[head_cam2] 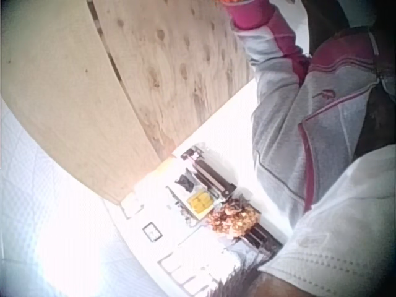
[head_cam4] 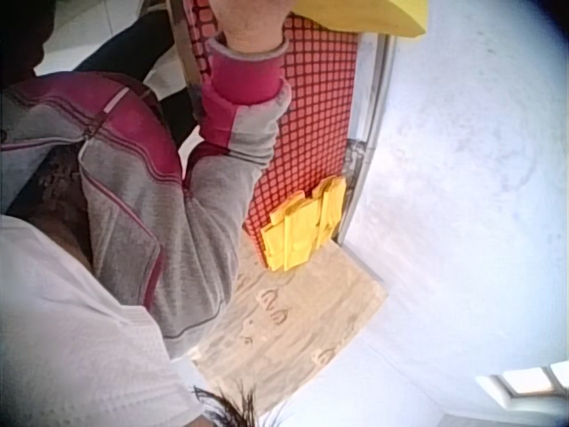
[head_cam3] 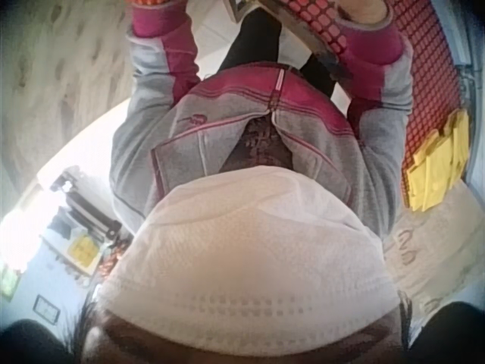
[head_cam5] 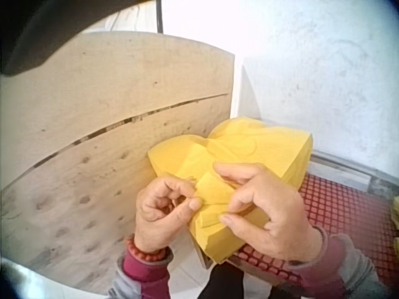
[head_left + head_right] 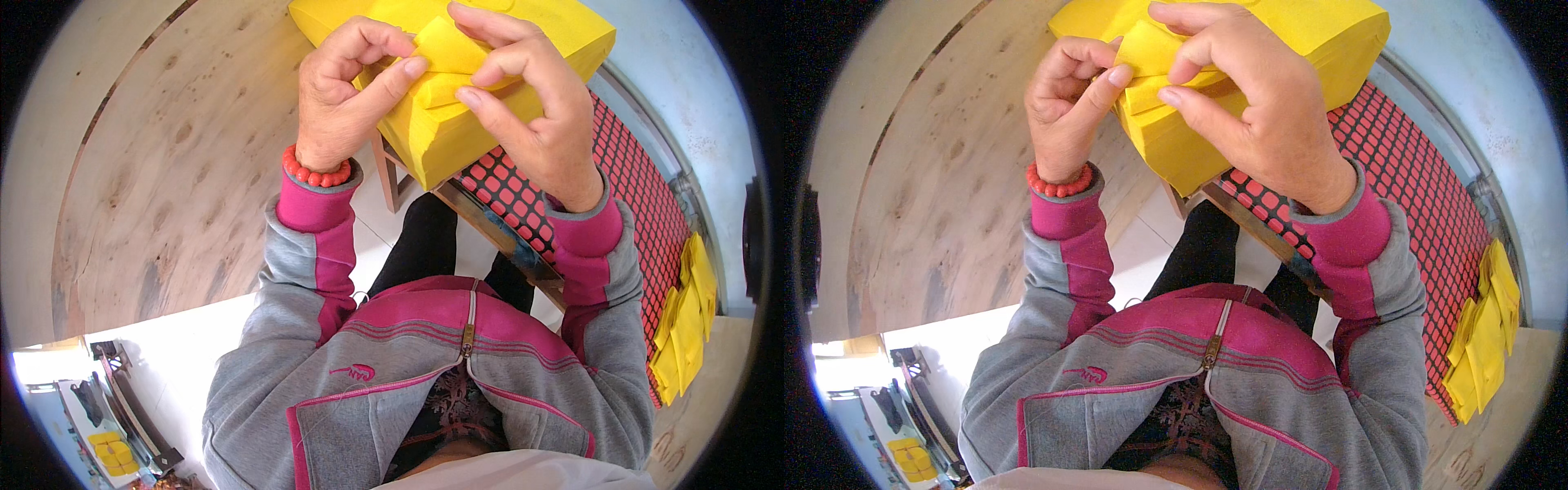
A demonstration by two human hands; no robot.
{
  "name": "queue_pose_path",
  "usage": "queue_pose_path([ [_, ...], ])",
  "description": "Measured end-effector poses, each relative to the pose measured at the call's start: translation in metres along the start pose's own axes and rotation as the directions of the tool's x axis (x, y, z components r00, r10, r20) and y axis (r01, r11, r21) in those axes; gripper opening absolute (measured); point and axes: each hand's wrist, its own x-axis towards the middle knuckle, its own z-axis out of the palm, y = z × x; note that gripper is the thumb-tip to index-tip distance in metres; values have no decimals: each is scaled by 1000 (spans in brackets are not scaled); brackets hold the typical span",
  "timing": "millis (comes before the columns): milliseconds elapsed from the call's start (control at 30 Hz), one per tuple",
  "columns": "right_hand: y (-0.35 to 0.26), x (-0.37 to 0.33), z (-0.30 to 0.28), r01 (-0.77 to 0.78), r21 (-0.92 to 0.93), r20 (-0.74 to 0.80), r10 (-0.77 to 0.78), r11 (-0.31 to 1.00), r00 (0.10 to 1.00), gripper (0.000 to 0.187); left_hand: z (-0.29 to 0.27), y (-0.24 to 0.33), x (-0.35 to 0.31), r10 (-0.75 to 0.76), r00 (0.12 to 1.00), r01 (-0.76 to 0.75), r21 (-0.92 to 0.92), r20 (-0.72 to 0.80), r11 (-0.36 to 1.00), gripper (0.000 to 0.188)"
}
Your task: The person folds yellow paper sheets by hand on a patterned table. They repeatedly fold, unfold, and restack the sheets, then fold another sheet and place it on a growing pile.
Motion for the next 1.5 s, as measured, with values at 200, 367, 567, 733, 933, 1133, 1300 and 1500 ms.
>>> queue_pose_path([
  [200, 2, 1, -5, 85, -140, 112, -69, 986, 991, 16, 1, -5, 1, 60, 997, -60, 14, -51, 998, 14],
  [367, -3, -3, -6, 8, -188, 150, 21, 982, 989, 10, -5, 2, 1, 40, 997, -45, 85, 64, 995, 16],
  [567, -3, -5, -3, -43, -128, 122, 59, 991, 991, 10, -14, -2, 7, 171, 970, -185, 68, 170, 980, 18],
  [733, -6, -2, -1, -33, -104, 47, 38, 994, 998, 9, -11, -3, 5, 130, 985, -146, 159, 109, 976, 10],
  [933, -13, 2, -6, -65, -106, 52, 71, 992, 996, 19, -3, -7, 0, 46, 999, -46, -11, -25, 999, 6],
  [1133, -7, 5, -7, 21, -63, 110, -14, 998, 994, 17, -2, -6, 0, 110, 994, -110, -6, -28, 994, 12],
  [1300, -7, -1, -7, -41, -149, 165, 65, 988, 984, 13, -10, -2, 4, 123, 987, -132, 75, 106, 988, 18],
  [1500, -6, -3, -2, -81, -71, 98, 88, 994, 991, 13, -22, -4, 7, 178, 940, -221, 122, 291, 968, 29],
])
